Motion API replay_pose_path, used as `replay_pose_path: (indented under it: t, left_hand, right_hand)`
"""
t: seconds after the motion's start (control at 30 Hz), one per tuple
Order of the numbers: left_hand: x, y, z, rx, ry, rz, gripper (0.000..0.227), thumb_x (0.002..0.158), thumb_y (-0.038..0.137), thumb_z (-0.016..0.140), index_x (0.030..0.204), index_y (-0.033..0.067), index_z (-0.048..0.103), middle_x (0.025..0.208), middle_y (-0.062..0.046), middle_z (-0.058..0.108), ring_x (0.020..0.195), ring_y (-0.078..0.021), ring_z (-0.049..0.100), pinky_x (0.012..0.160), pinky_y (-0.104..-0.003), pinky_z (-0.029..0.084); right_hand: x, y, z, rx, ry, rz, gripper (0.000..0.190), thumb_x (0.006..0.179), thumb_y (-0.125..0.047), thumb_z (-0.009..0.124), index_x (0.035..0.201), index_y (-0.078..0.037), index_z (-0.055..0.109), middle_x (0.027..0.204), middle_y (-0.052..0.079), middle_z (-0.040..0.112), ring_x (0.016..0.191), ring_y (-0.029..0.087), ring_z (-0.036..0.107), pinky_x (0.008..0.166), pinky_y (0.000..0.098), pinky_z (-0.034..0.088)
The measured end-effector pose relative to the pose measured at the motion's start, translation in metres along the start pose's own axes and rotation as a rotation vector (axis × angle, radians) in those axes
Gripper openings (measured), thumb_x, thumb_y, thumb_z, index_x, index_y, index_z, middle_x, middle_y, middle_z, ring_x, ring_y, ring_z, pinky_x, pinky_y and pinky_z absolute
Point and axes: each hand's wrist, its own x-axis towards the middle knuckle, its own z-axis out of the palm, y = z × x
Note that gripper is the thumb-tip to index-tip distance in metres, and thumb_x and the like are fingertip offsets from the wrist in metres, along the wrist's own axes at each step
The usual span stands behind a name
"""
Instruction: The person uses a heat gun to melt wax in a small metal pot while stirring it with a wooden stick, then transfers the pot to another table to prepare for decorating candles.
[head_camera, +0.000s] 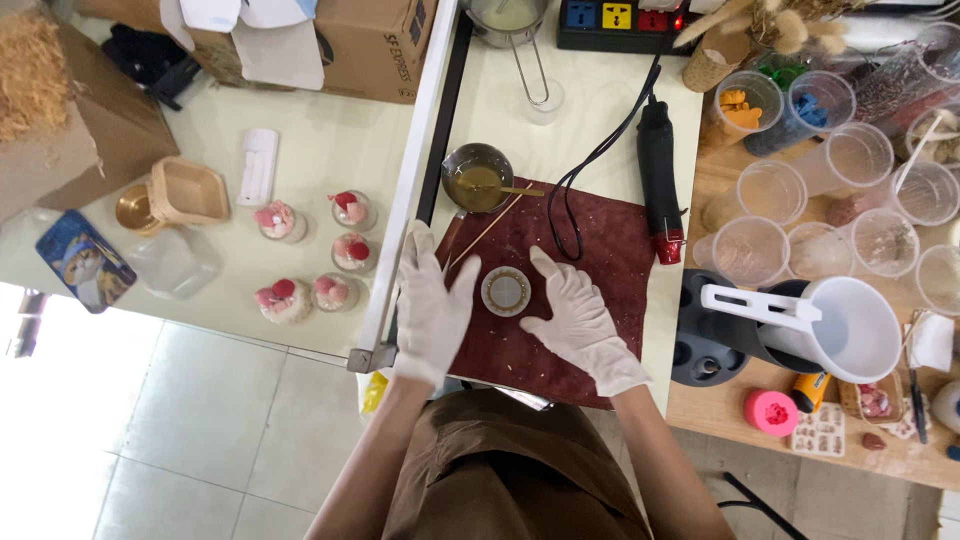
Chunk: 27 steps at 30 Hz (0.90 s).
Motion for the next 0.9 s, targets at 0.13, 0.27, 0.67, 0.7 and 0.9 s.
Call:
replay_pose_path:
  t: [0.13, 0.27, 0.67, 0.7, 0.9]
  left_hand:
    - [-0.034, 0.021, -0.011, -0.127, -0.29, -0.278, 0.082, 0.089, 0.041, 0.076, 0.151, 0.0023, 0.039, 0.135, -0.026, 0.053, 0.122, -0.0426, 0.056, 0.1, -0.048, 0.049]
    - [-0.05, 0.011, 0.016, -0.27, -0.397, -0.306, 0.099, 0.075, 0.042, 0.081, 0.151, -0.0006, 0.035, 0.135, -0.024, 0.052, 0.117, -0.0392, 0.058, 0.092, -0.042, 0.053]
    - [-0.042, -0.017, 0.043, -0.145, -0.458, -0.144, 0.079, 0.078, 0.039, 0.082, 0.141, 0.0022, 0.052, 0.136, -0.02, 0.06, 0.12, -0.0344, 0.061, 0.099, -0.042, 0.049]
    - [-0.04, -0.015, 0.04, -0.145, -0.454, -0.151, 0.079, 0.078, 0.039, 0.082, 0.141, 0.0022, 0.052, 0.136, -0.02, 0.06, 0.12, -0.0344, 0.061, 0.099, -0.042, 0.049]
    - [-0.035, 0.0, 0.017, -0.186, -0.443, -0.218, 0.084, 0.078, 0.038, 0.082, 0.147, 0.0023, 0.049, 0.127, -0.019, 0.064, 0.111, -0.0346, 0.063, 0.092, -0.043, 0.051]
  right_hand:
    - [0.011, 0.005, 0.018, -0.143, -0.074, 0.035, 0.11, 0.067, -0.04, 0.089, 0.155, -0.018, 0.028, 0.132, 0.014, 0.053, 0.126, 0.032, 0.049, 0.105, 0.0462, 0.04]
    - [0.022, 0.021, 0.035, -0.215, 0.001, -0.085, 0.106, 0.063, -0.043, 0.091, 0.151, -0.018, 0.039, 0.124, 0.013, 0.055, 0.12, 0.032, 0.052, 0.099, 0.0445, 0.042]
    - [0.032, 0.042, 0.041, -0.13, 0.072, -0.242, 0.091, 0.064, -0.044, 0.091, 0.145, -0.025, 0.056, 0.11, 0.007, 0.06, 0.106, 0.027, 0.058, 0.094, 0.0406, 0.046]
    - [0.031, 0.041, 0.039, -0.12, 0.069, -0.252, 0.091, 0.064, -0.043, 0.09, 0.146, -0.025, 0.055, 0.108, 0.007, 0.06, 0.105, 0.026, 0.058, 0.094, 0.0403, 0.045]
    - [0.026, 0.023, 0.014, -0.104, 0.049, -0.302, 0.087, 0.066, -0.038, 0.089, 0.145, -0.027, 0.055, 0.106, 0.004, 0.06, 0.105, 0.024, 0.057, 0.096, 0.0384, 0.043]
